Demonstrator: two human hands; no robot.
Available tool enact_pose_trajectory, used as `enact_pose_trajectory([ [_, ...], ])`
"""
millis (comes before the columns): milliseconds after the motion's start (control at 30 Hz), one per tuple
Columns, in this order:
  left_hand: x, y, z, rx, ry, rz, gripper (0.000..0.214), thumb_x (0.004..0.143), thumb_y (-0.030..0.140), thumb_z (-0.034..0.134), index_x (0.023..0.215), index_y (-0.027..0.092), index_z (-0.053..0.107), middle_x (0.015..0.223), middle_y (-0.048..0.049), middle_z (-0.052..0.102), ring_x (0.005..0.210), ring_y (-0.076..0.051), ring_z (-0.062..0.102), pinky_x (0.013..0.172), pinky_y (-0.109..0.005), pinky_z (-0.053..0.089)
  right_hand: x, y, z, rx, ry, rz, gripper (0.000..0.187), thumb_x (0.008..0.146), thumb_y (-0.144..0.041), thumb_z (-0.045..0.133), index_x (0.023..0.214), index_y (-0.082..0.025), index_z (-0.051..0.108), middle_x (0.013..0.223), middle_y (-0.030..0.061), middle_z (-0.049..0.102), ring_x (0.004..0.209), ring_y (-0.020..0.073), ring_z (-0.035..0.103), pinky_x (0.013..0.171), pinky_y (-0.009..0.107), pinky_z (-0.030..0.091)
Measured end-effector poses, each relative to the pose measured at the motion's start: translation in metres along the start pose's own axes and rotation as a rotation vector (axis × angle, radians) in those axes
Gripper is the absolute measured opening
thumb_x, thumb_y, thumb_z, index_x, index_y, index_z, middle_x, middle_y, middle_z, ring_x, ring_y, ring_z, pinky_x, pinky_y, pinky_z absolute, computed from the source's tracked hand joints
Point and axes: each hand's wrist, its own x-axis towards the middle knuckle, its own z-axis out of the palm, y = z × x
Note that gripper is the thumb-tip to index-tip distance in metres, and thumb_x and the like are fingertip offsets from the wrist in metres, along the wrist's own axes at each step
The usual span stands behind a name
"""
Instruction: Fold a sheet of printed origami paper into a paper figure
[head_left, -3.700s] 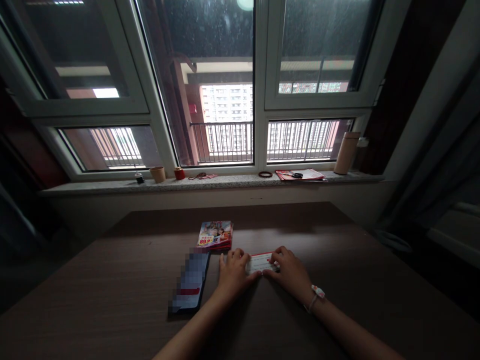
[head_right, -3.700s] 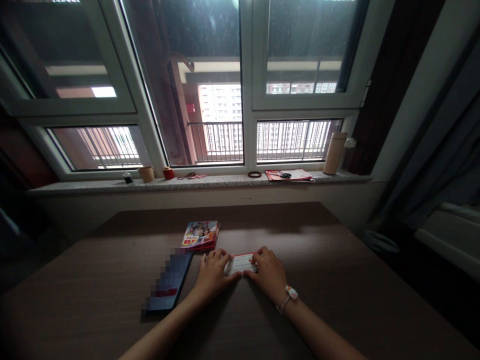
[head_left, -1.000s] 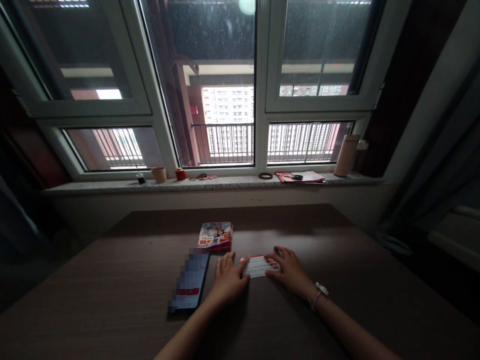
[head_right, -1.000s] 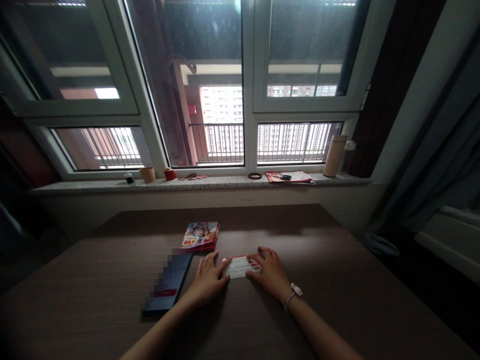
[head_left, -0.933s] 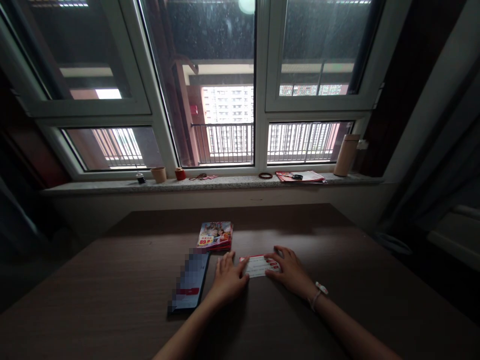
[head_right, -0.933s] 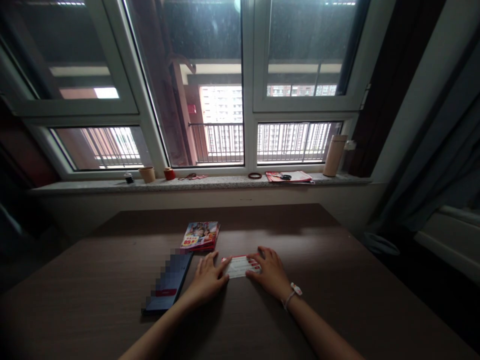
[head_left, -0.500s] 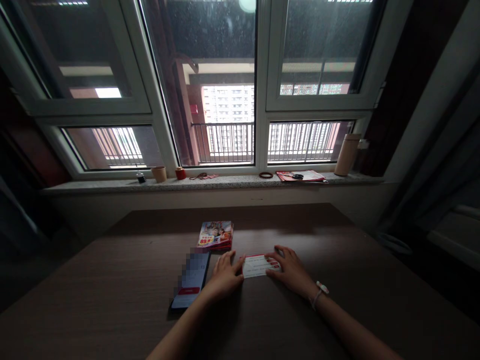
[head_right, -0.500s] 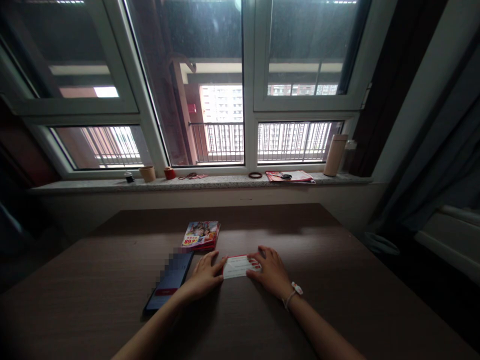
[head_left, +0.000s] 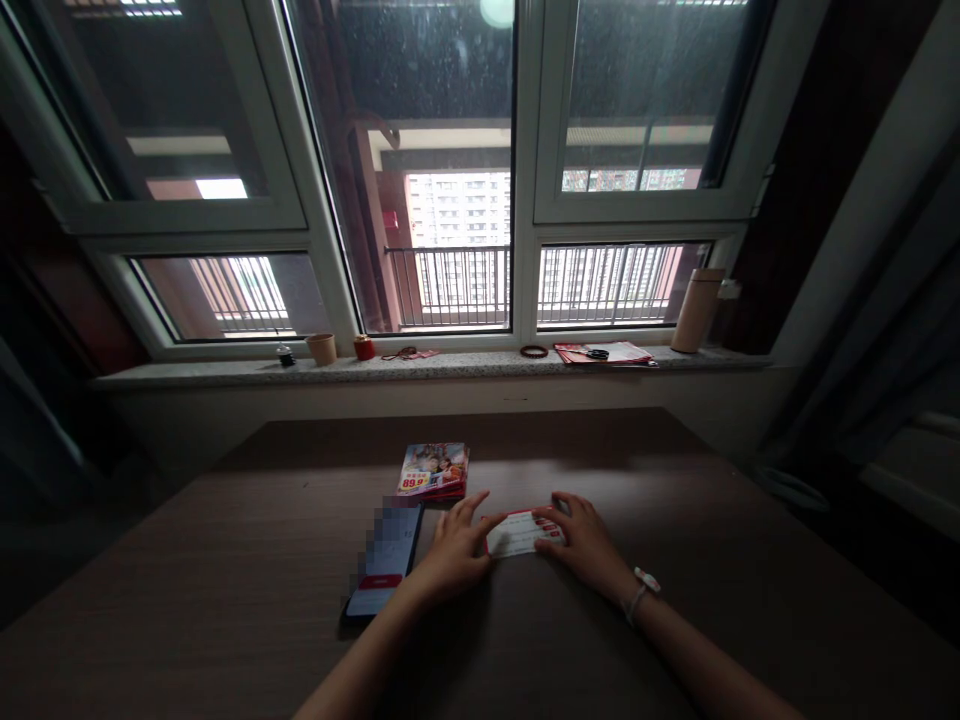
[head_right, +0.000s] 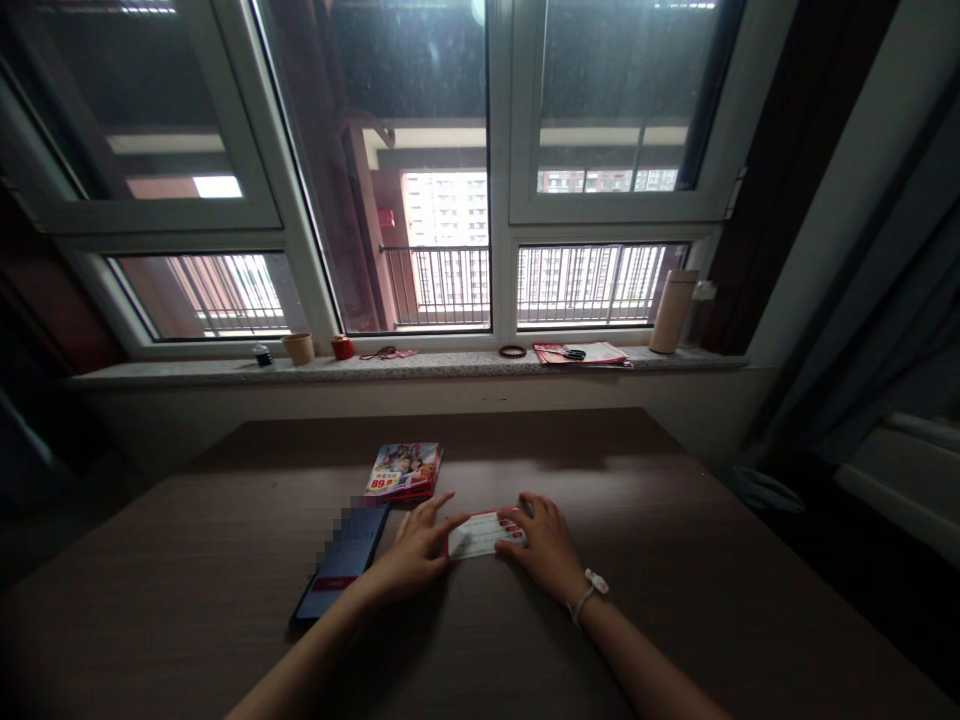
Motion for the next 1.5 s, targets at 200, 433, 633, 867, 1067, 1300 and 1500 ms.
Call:
enact_pose_trajectory([
  [200,-0.003,0.010,0.005,-0.026,-0.065,0.164,0.051,0.085,0.026,0.053,0.132,0.045,0.049,0.151,0.0079,0.037,0.142,-0.029,0.020,0.115,-0.060,0.009,0.002,0.003,-0.003,-0.023,0.135,-0.061,0.038,0.072,-0.035,0.074,0.109,-0.028,0.069,0.128,0.0097,0.053,0.122,0.0298,0.044,0.104,0.042,0.037],
  [433,-0.004,0.017,0.011,-0.007,0.036,0.227,0.036,0.086,0.041,0.058,0.122,0.044,0.059,0.126,0.0008,0.055,0.125,-0.028,0.038,0.113,-0.056,0.018,0.003,0.002,-0.009,-0.013,0.235,-0.092,0.024,0.078,-0.028,0.069,0.102,-0.026,0.070,0.120,0.0091,0.055,0.118,0.0275,0.046,0.103,0.042,0.038],
  [633,-0.001,0.020,0.020,-0.004,0.122,0.242,0.034,0.084,0.033,0.062,0.118,0.040,0.064,0.114,-0.0018,0.058,0.114,-0.024,0.045,0.111,-0.049,0.028,-0.001,-0.003,-0.004,0.132,0.152,-0.141,0.006,0.080,-0.023,0.064,0.081,-0.024,0.070,0.114,0.0065,0.057,0.114,0.0235,0.048,0.101,0.038,0.039],
  [867,0.001,0.017,0.023,0.017,0.058,0.136,0.063,0.076,0.043,0.066,0.136,0.033,0.047,0.146,-0.0036,0.041,0.138,-0.032,0.026,0.114,-0.063,0.007,-0.001,-0.007,-0.002,0.248,0.054,-0.204,0.005,0.081,-0.020,0.060,0.080,-0.021,0.065,0.118,0.0074,0.055,0.118,0.0218,0.045,0.104,0.037,0.036],
  [1067,0.000,0.016,0.021,0.067,0.026,0.087,0.066,0.077,0.056,0.061,0.138,0.040,0.042,0.151,-0.0002,0.035,0.141,-0.035,0.020,0.112,-0.067,0.001,-0.002,-0.010,-0.001,0.212,0.041,-0.220,0.005,0.078,-0.018,0.062,0.076,-0.021,0.065,0.122,0.0066,0.054,0.123,0.0231,0.041,0.107,0.037,0.034],
  [1300,-0.002,0.015,0.020,0.098,-0.021,0.015,0.068,0.077,0.066,0.054,0.140,0.046,0.037,0.157,0.0027,0.023,0.145,-0.038,0.009,0.109,-0.070,-0.005,0.002,-0.014,-0.003,0.068,0.013,-0.198,0.006,0.078,-0.019,0.062,0.078,-0.022,0.067,0.125,0.0062,0.054,0.130,0.0268,0.035,0.109,0.043,0.031],
  [1500,-0.001,0.014,0.022,0.096,-0.022,0.012,0.068,0.076,0.069,0.052,0.140,0.047,0.037,0.158,0.0023,0.020,0.145,-0.037,0.007,0.108,-0.070,-0.006,0.003,-0.017,-0.004,0.002,0.023,-0.213,0.008,0.080,-0.019,0.061,0.080,-0.022,0.068,0.124,0.0064,0.055,0.131,0.0262,0.034,0.110,0.043,0.030],
])
